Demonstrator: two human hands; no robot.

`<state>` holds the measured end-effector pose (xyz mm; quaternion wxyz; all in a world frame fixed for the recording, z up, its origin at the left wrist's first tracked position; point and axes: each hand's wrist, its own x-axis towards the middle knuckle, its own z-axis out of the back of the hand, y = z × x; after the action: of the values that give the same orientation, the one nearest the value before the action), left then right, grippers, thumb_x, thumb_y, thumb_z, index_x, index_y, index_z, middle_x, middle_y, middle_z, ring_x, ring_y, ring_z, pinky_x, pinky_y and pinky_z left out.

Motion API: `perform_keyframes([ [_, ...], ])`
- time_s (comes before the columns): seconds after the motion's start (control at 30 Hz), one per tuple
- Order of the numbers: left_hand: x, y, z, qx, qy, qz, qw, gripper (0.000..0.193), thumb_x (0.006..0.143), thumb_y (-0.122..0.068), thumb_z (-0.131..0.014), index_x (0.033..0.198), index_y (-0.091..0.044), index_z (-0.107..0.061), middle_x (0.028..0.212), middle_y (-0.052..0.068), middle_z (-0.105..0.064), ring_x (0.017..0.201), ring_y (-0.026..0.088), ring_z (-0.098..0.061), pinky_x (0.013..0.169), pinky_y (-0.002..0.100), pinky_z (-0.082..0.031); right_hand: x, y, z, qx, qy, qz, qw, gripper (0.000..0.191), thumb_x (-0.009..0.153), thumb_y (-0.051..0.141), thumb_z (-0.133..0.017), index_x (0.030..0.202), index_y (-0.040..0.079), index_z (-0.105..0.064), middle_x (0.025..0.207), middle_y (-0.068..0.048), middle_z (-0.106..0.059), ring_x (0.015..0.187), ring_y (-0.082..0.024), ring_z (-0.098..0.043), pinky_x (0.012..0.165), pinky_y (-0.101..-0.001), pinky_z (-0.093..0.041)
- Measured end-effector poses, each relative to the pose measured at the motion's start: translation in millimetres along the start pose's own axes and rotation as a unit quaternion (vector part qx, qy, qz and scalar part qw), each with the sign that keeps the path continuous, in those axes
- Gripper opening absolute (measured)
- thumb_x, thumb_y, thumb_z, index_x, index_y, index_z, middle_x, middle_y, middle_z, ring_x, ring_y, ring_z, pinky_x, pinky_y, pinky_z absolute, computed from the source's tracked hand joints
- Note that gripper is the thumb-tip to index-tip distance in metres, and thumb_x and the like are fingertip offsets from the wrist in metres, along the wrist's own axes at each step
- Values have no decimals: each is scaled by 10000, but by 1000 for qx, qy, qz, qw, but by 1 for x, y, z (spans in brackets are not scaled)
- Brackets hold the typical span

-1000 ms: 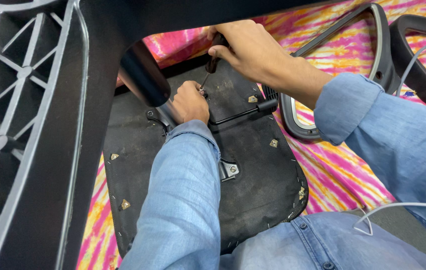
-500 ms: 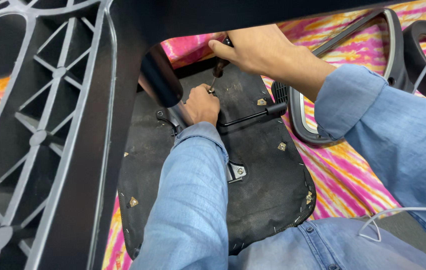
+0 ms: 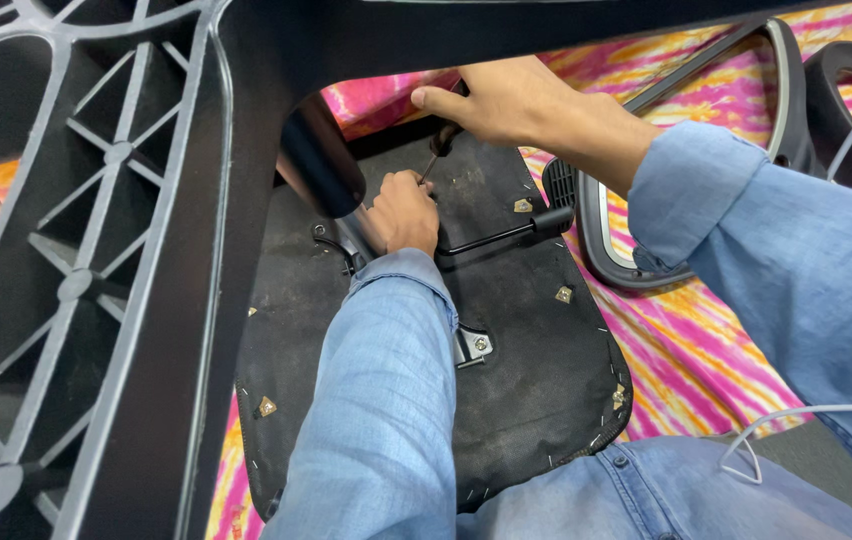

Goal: The person works under an office chair seat, using a screwdriver to loosen and tighten screws on the seat's tilt and height mechanism. They hold the mechanism plate with one hand while driving screws, then continue turning a knob-like part by hand at the end.

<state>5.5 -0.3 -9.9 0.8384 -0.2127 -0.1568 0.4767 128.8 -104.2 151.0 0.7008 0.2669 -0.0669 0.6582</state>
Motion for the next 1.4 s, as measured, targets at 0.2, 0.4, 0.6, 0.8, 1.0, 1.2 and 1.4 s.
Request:
perform_keyframes([
  [0.2, -2, 0, 4, -34, 14, 12, 999, 117, 949, -231, -699, 944, -164, -795, 1154, 86, -705, 1010, 313, -715, 894, 443, -530, 0, 9, 19, 176, 163, -138, 961, 403, 857, 308, -836, 1105, 40, -666, 895, -90, -696, 722, -239, -684, 654, -378, -561],
  [0.4, -1, -5, 9, -57, 25, 29, 998, 144, 909, -237, -725, 1023, -183, -795, 1183, 93, -700, 1054, 321, -705, 916, 437, -523, 4, 23, 29, 135, 152, -172, 964, 352, 927, 345, -743, 1151, 83, -673, 826, -71, -735, 705, -144, -744, 610, -313, -580],
  [0.6, -7, -19, 27, -39, 5, 11, 999, 364, 815, -237, -764, 1171, -180, -710, 1163, 89, -726, 1066, 290, -697, 932, 433, -491, -2, 32, 16, -14, -55, -3, 998, 403, 1004, 423, -727, 1012, 20, -755, 791, -153, -718, 751, -357, -702, 634, -452, -533],
  [0.8, -16, -19, 40, -17, 4, 19, 1000, 139, 863, -241, -754, 985, -174, -748, 996, 91, -770, 976, 299, -734, 874, 424, -524, -6, 29, 9, -60, 34, -159, 985, 520, 1087, 550, -616, 1030, 54, -760, 807, -256, -702, 824, -444, -683, 764, -518, -533],
  [1.0, -5, -7, 18, -65, -71, -73, 993, 112, 812, -69, -781, 912, -82, -735, 903, 179, -741, 913, 370, -722, 793, 462, -560, -8, 13, 20, 12, 96, -33, 995, 439, 1021, 376, -638, 1088, -57, -669, 928, -285, -699, 890, -419, -699, 770, -502, -532],
  [1.2, 4, -2, 5, -91, -69, -96, 989, 228, 807, 47, -691, 1005, -43, -625, 856, 183, -718, 865, 393, -706, 769, 491, -543, -18, 10, 18, 138, 93, -81, 983, 330, 1049, 311, -567, 1175, 26, -676, 992, -141, -781, 946, -275, -764, 831, -414, -565],
  [1.4, 2, -3, 9, -114, -34, -65, 991, 423, 800, 65, -679, 1178, -63, -541, 894, 154, -729, 883, 347, -722, 795, 459, -552, -6, 4, 19, 128, 92, 72, 985, 461, 1002, 296, -654, 1338, -15, -602, 1102, -179, -709, 989, -303, -692, 800, -434, -538],
])
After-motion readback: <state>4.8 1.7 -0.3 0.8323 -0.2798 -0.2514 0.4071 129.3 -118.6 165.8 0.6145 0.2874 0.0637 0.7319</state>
